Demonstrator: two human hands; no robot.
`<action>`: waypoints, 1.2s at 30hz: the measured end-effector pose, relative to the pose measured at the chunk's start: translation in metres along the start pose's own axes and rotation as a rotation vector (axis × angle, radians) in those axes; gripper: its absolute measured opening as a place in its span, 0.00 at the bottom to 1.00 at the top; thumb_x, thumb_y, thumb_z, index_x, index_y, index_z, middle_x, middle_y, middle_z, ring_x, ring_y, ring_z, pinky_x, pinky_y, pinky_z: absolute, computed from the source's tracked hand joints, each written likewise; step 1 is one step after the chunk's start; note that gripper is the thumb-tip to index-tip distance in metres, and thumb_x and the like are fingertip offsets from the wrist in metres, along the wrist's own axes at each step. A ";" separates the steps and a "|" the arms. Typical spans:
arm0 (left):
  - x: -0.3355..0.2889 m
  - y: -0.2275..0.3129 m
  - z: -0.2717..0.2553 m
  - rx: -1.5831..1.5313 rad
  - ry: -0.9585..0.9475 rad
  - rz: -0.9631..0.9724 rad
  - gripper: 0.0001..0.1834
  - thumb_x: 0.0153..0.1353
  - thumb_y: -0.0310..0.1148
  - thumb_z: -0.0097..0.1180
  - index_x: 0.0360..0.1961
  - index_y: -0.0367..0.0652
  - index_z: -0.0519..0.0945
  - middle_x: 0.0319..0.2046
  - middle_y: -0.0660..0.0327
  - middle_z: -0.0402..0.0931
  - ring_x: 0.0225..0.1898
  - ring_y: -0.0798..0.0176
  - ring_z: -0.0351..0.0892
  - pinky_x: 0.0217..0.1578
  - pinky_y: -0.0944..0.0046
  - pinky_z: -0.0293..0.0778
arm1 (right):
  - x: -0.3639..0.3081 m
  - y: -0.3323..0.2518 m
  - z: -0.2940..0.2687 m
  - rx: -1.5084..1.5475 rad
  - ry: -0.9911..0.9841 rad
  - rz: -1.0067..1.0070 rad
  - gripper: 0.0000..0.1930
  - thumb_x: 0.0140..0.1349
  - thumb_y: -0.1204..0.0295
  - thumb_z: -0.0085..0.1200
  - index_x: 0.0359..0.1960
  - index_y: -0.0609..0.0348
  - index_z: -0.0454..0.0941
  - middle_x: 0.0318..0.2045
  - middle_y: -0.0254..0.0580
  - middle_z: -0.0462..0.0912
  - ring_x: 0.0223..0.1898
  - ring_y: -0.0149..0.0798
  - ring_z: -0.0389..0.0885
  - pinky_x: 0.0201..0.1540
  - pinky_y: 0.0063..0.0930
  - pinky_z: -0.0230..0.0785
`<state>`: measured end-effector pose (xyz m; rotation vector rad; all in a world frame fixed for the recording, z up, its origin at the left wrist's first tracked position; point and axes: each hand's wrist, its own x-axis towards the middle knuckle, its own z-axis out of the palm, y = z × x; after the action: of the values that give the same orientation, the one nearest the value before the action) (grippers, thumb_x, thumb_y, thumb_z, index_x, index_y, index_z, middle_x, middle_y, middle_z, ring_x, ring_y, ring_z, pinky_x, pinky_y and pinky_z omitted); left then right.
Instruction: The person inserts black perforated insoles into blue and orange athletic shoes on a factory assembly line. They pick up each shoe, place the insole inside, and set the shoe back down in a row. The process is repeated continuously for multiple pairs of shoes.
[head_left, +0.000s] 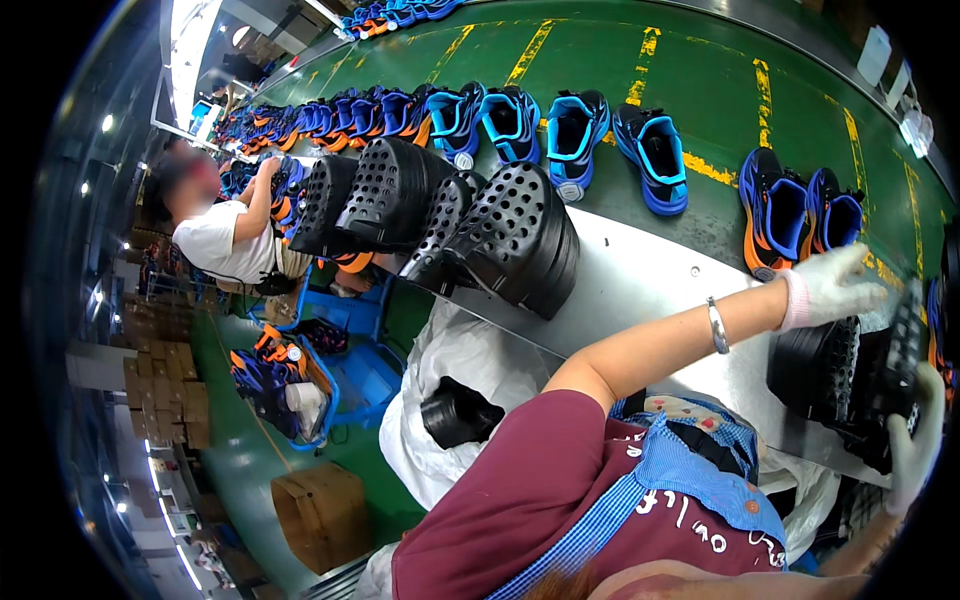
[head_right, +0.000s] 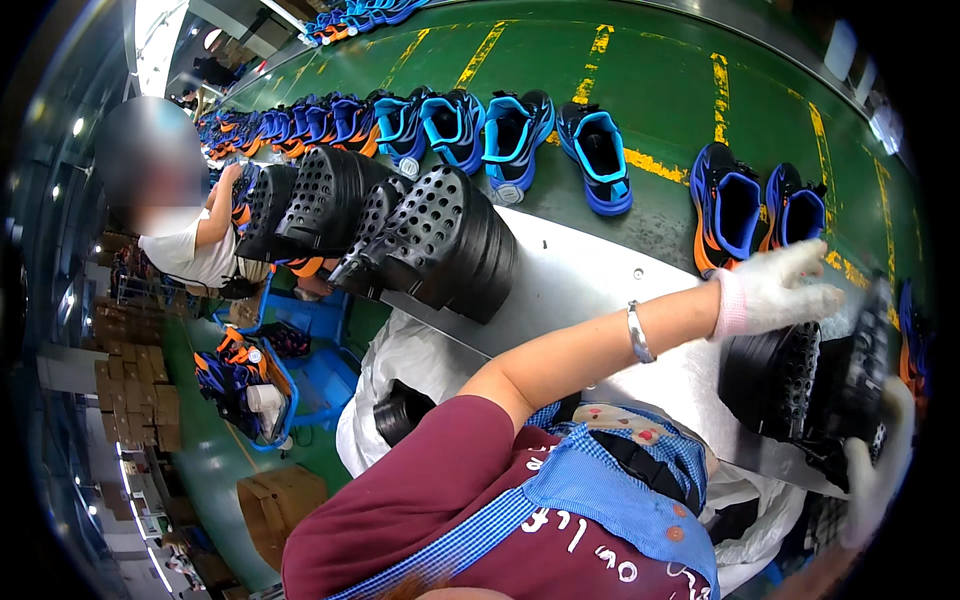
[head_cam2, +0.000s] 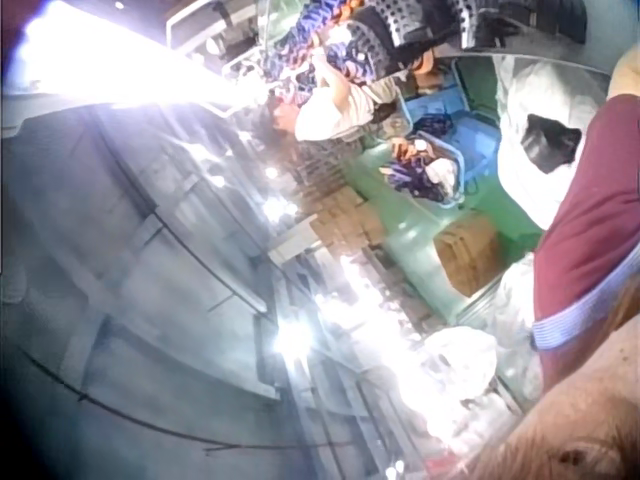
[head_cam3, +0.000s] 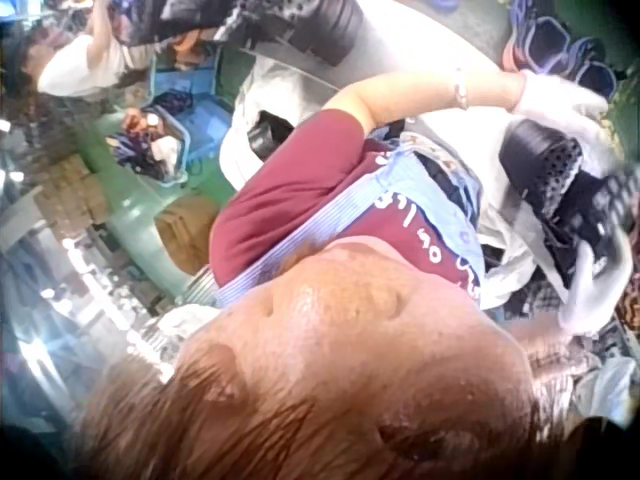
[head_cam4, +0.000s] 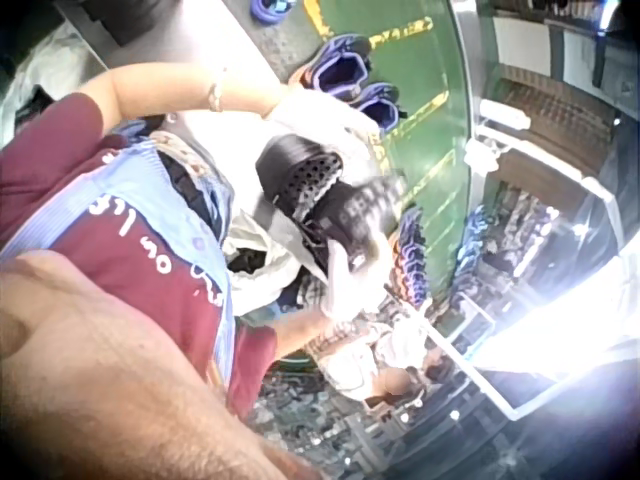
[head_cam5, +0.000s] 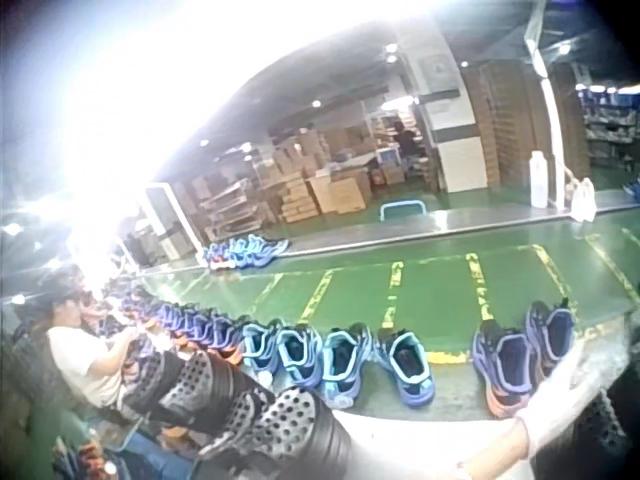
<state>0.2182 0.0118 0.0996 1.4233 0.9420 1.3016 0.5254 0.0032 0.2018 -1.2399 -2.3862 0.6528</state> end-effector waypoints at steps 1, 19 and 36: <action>-0.010 0.015 0.002 -0.338 -0.069 -0.136 0.41 0.63 0.56 0.55 0.63 0.32 0.62 0.48 0.46 0.74 0.47 0.59 0.76 0.51 0.61 0.73 | 0.017 -0.017 0.023 0.010 -0.030 -0.094 0.36 0.42 0.86 0.45 0.62 0.67 0.65 0.57 0.46 0.72 0.61 0.42 0.70 0.68 0.33 0.55; -0.034 -0.042 -0.044 -0.579 0.582 -0.110 0.20 0.68 0.47 0.54 0.48 0.40 0.77 0.38 0.64 0.76 0.38 0.71 0.75 0.40 0.70 0.73 | 0.120 -0.093 0.131 -0.145 -0.252 -0.215 0.18 0.57 0.59 0.59 0.36 0.63 0.74 0.27 0.55 0.80 0.32 0.57 0.81 0.36 0.44 0.73; -0.017 -0.121 -0.057 0.952 0.223 -0.182 0.15 0.56 0.38 0.58 0.44 0.46 0.80 0.43 0.60 0.75 0.47 0.51 0.76 0.47 0.54 0.73 | 0.245 -0.056 0.170 -0.739 -0.491 -0.109 0.20 0.58 0.57 0.53 0.30 0.67 0.81 0.28 0.59 0.83 0.34 0.57 0.83 0.41 0.44 0.76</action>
<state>0.1666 0.0336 -0.0229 1.8285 1.9556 0.8947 0.2671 0.1404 0.1207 -1.2933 -3.2526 0.0041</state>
